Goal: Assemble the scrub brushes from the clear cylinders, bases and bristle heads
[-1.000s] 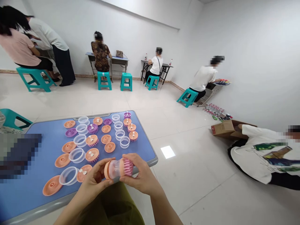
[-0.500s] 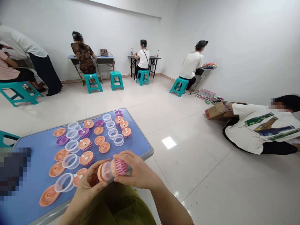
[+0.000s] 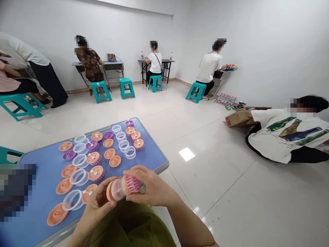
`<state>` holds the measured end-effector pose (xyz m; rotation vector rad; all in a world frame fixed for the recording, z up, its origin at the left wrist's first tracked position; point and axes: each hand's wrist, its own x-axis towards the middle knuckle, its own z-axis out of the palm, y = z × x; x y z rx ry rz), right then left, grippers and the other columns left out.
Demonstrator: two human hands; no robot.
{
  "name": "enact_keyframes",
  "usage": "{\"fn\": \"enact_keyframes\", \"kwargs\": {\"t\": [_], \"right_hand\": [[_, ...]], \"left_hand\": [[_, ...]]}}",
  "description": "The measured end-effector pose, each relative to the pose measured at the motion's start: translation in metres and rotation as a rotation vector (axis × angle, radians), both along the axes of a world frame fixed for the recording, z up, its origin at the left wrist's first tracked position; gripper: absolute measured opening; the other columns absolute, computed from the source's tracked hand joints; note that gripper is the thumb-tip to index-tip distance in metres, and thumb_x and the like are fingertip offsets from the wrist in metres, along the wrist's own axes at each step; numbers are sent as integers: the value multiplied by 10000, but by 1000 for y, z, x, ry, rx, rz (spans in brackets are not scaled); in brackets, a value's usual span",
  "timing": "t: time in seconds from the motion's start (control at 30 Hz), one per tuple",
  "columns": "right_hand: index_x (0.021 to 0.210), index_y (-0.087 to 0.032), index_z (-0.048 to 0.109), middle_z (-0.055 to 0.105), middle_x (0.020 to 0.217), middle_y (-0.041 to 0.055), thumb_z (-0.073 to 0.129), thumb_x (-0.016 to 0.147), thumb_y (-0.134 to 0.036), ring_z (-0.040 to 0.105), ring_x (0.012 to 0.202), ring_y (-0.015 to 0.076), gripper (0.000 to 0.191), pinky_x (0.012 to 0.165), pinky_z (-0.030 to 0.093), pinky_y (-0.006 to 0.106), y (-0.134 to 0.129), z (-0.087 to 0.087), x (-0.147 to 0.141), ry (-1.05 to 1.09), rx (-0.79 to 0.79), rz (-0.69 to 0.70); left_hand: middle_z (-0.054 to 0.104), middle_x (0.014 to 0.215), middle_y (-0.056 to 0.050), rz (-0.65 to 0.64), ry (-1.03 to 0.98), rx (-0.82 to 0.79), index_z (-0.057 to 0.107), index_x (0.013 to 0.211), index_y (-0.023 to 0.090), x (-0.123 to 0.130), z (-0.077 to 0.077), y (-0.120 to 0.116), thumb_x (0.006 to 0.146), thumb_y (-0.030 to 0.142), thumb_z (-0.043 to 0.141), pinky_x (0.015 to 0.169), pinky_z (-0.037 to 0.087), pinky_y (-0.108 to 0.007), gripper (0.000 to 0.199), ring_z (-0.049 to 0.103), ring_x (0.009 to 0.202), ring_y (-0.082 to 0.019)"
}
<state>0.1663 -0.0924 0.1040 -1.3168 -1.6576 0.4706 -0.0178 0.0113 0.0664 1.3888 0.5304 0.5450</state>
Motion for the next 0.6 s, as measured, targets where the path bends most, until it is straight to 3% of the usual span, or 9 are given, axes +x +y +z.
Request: {"fn": "enact_keyframes", "kwargs": {"t": [0.6], "right_hand": [[1132,-234,522,560,1076,70,706,694,-237,557,1001,205,475,873,464,336,1,4,-6,-16,-39,-36]], "left_hand": [[600,1184,-111,28,-9,52,547,1130,200,-3,-3,1,665,287,733,882,494,-357,508,571,1066,-277]]}}
